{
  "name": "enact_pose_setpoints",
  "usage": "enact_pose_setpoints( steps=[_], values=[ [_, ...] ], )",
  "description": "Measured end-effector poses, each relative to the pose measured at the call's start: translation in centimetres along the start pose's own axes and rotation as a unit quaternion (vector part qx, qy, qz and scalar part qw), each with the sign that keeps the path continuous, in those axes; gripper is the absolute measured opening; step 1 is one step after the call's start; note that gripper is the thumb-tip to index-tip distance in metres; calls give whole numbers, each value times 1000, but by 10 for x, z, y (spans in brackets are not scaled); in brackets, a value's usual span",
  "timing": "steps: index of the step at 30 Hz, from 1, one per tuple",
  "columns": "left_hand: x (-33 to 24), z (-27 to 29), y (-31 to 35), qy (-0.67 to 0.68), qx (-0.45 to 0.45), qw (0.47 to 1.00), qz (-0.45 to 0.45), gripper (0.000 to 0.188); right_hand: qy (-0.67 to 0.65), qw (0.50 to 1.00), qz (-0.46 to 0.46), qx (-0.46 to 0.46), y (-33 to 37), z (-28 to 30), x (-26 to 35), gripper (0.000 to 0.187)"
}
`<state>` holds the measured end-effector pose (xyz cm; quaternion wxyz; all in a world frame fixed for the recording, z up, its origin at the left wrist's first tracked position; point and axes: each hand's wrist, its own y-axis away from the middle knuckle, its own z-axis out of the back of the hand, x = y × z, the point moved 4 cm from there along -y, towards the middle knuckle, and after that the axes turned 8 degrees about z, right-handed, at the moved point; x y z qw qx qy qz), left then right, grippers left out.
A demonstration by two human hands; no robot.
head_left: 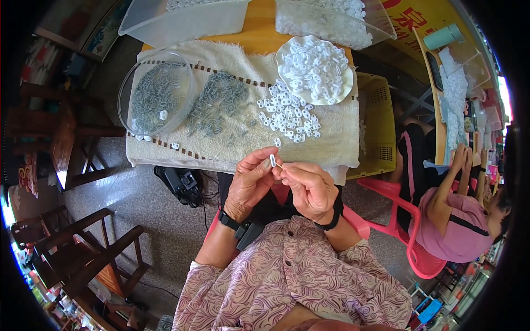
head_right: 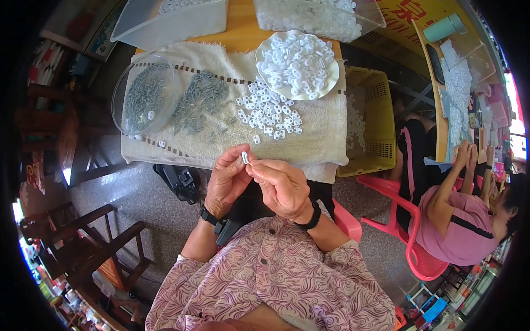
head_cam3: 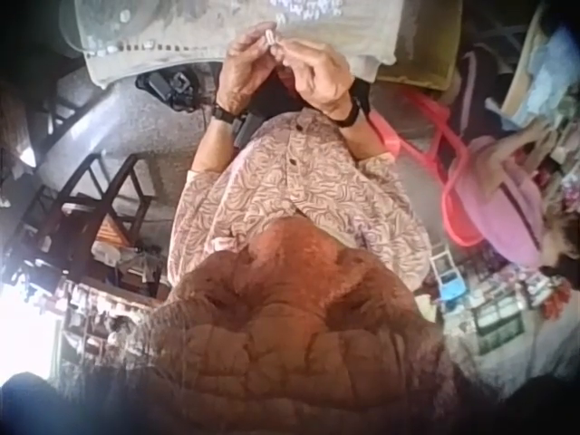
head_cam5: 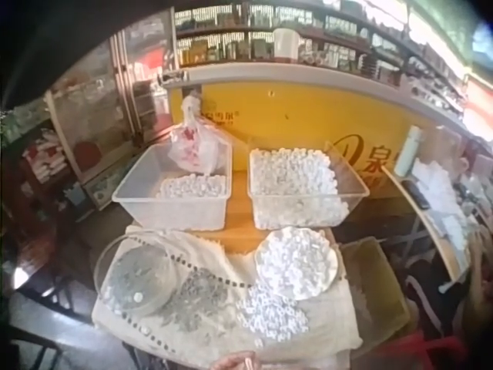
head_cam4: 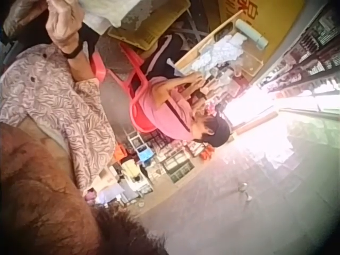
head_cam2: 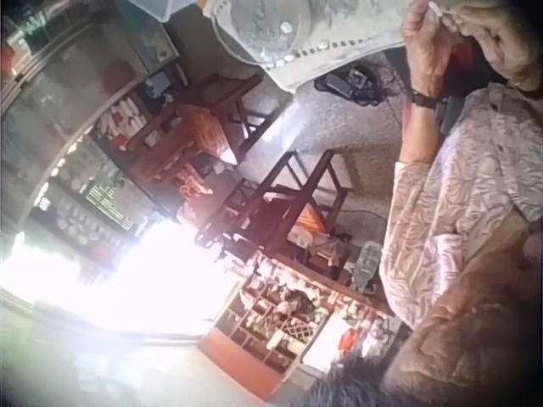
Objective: Assembling small white plastic components by hand at a workstation.
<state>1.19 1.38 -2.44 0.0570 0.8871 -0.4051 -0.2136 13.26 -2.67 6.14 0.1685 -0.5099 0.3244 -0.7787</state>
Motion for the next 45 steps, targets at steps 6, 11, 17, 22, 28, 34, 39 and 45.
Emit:
enact_pose_setpoints(
  steps=[6,11,17,22,28,34,39,45],
  values=[
    [-1,-2,0,-13,-18,1000,7,27,12,1000,-25,-11,2,1,-5,20],
    [-4,-7,0,-41,-17,999,3,27,-1,996,-87,-14,1,2,-9,15],
    [-8,-6,0,-123,-57,990,-25,26,-7,995,-103,-1,-3,4,-12,10],
    [-10,-6,-1,-124,-80,988,-42,26,-8,994,-109,10,4,4,-15,10],
    [-9,-5,-1,-96,-93,991,-18,27,-19,994,-111,-5,0,4,-13,10],
    [-10,0,-2,-85,-106,990,-34,27,19,992,-124,-1,1,8,-16,13],
    [-9,-1,-2,-109,-131,985,-39,27,-15,988,-150,-26,8,2,-21,14],
    [-12,-2,0,-109,-140,983,-45,26,26,989,-145,1,7,2,-24,13]
  ],
)
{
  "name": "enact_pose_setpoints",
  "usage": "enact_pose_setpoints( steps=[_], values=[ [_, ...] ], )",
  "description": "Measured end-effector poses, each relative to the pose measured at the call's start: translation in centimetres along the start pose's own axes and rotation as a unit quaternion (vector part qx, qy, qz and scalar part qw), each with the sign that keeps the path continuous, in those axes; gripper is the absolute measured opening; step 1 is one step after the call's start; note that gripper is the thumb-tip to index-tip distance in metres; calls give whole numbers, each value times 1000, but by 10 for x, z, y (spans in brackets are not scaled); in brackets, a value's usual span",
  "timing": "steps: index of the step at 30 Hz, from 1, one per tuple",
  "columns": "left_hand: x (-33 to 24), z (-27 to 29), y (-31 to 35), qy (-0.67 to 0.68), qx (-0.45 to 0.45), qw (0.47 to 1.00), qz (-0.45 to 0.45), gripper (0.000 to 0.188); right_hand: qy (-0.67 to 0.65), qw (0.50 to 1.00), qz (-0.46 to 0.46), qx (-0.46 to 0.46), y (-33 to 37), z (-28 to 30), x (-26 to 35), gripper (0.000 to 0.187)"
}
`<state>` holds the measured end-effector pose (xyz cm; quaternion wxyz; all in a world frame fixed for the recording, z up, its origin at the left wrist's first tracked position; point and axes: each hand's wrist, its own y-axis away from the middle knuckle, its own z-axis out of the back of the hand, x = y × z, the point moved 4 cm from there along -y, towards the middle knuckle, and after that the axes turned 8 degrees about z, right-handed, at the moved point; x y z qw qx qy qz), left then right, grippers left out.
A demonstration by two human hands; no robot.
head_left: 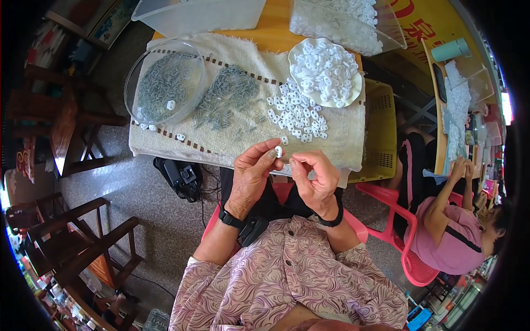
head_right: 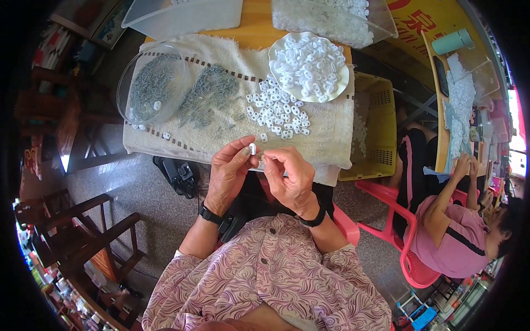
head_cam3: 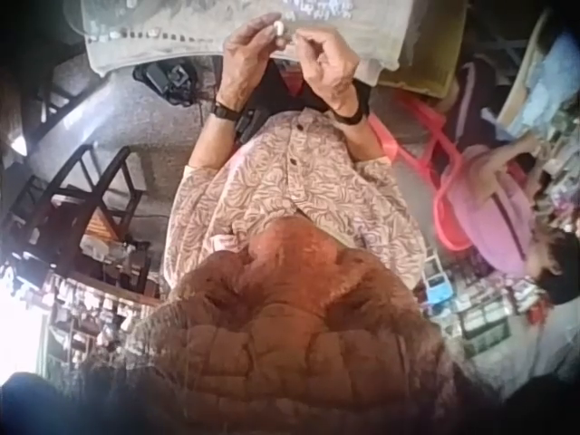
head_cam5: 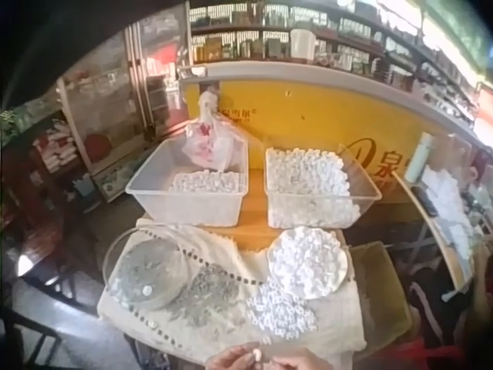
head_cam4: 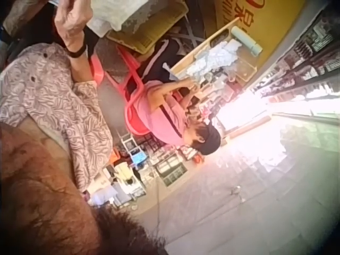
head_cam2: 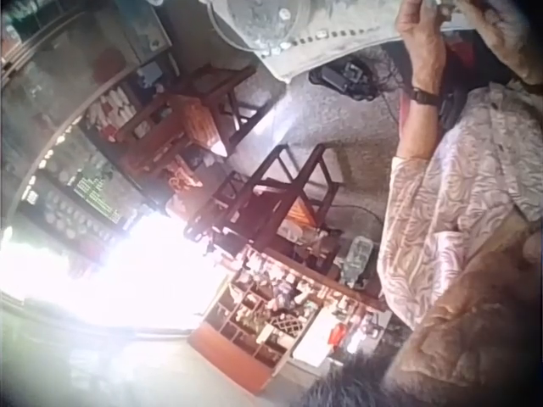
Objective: Assembling small white plastic components by hand at a workstation.
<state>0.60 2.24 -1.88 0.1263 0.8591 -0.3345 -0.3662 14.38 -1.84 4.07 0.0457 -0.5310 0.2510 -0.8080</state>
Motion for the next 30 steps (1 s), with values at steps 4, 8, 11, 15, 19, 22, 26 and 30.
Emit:
enact_pose_setpoints(
  steps=[4,8,11,15,19,22,26,30],
  values=[
    [1,1,1,-16,-16,1000,-7,26,39,998,-5,41,-1,-9,1,13],
    [0,-1,1,-26,-19,999,-21,25,67,995,19,66,-3,-12,2,13],
    [-1,0,2,-41,-30,998,-29,24,65,995,27,67,-4,-14,3,14],
    [-2,-1,3,-57,-34,997,-34,24,66,996,16,59,-2,-15,2,14],
    [-2,-2,4,-78,-47,995,-27,25,75,995,24,56,-2,-13,1,15],
    [-2,-2,4,-82,-49,995,-31,24,96,992,51,59,1,-15,-3,14],
    [-1,-2,4,-87,-50,995,-30,23,111,990,54,69,4,-17,-6,12],
    [-1,-3,5,-108,-56,992,-47,23,129,986,78,77,5,-19,-8,12]
  ],
)
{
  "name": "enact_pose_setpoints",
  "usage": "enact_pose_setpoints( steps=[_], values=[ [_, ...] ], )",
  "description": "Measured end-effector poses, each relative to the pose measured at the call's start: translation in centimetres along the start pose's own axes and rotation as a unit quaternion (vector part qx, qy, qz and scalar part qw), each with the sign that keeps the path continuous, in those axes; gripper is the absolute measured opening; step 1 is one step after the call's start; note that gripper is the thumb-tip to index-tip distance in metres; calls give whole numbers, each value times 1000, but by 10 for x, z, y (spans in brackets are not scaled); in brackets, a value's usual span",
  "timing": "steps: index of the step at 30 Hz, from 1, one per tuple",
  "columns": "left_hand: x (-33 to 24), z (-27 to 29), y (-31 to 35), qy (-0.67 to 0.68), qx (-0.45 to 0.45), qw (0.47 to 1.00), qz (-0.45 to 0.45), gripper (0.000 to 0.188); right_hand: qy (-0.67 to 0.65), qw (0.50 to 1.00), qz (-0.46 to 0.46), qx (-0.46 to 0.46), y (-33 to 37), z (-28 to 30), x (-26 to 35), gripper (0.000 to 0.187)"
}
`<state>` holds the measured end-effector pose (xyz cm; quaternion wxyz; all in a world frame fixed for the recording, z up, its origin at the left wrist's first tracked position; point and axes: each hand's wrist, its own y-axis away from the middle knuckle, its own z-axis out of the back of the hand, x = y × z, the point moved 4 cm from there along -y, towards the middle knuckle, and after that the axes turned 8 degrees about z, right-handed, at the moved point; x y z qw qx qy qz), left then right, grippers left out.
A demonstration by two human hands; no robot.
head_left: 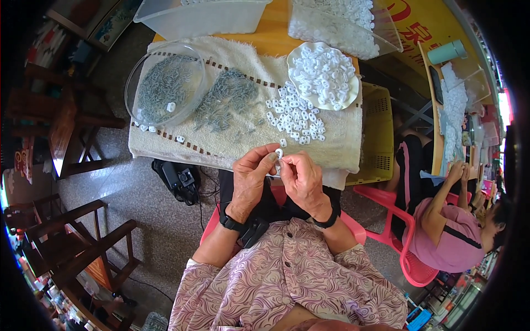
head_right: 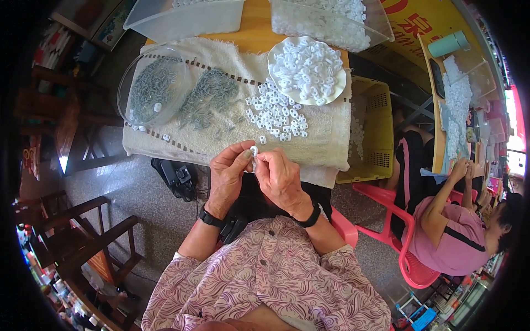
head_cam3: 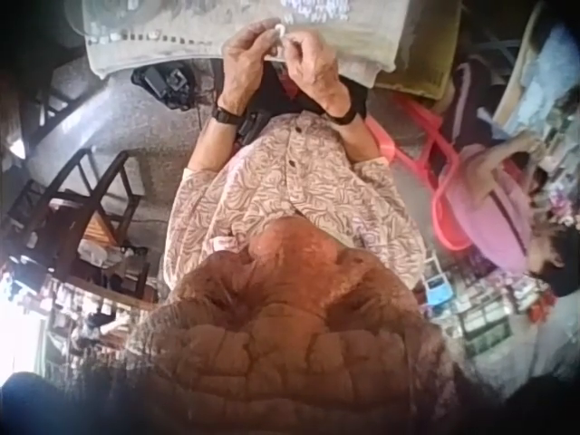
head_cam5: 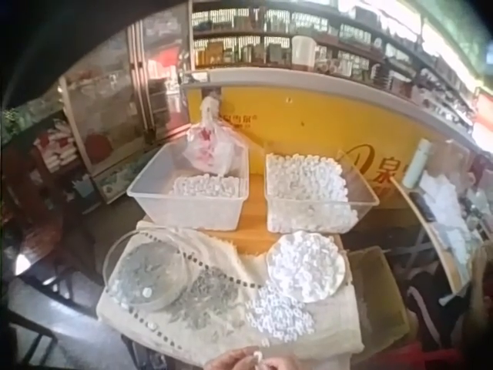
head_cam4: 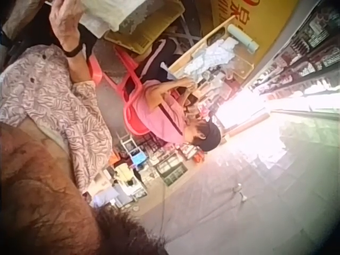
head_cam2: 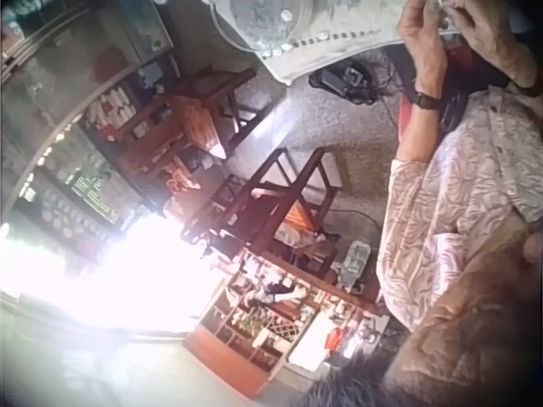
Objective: Assembling small white plastic components by hand at a workstation.
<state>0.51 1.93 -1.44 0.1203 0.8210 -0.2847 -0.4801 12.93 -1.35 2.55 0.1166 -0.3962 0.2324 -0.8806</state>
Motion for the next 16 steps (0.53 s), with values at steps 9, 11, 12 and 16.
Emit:
enact_pose_setpoints(
  steps=[9,11,12,16],
  values=[
    [1,2,-1,78,10,996,52,23,-184,968,-165,-49,10,9,-5,11],
    [2,3,-2,93,14,994,56,24,-231,951,-181,-94,9,17,-3,11],
    [2,3,-3,107,26,992,58,25,-277,930,-197,-140,8,21,-2,10],
    [4,2,-3,122,50,989,72,27,-244,942,-166,-160,2,26,3,13]
  ],
)
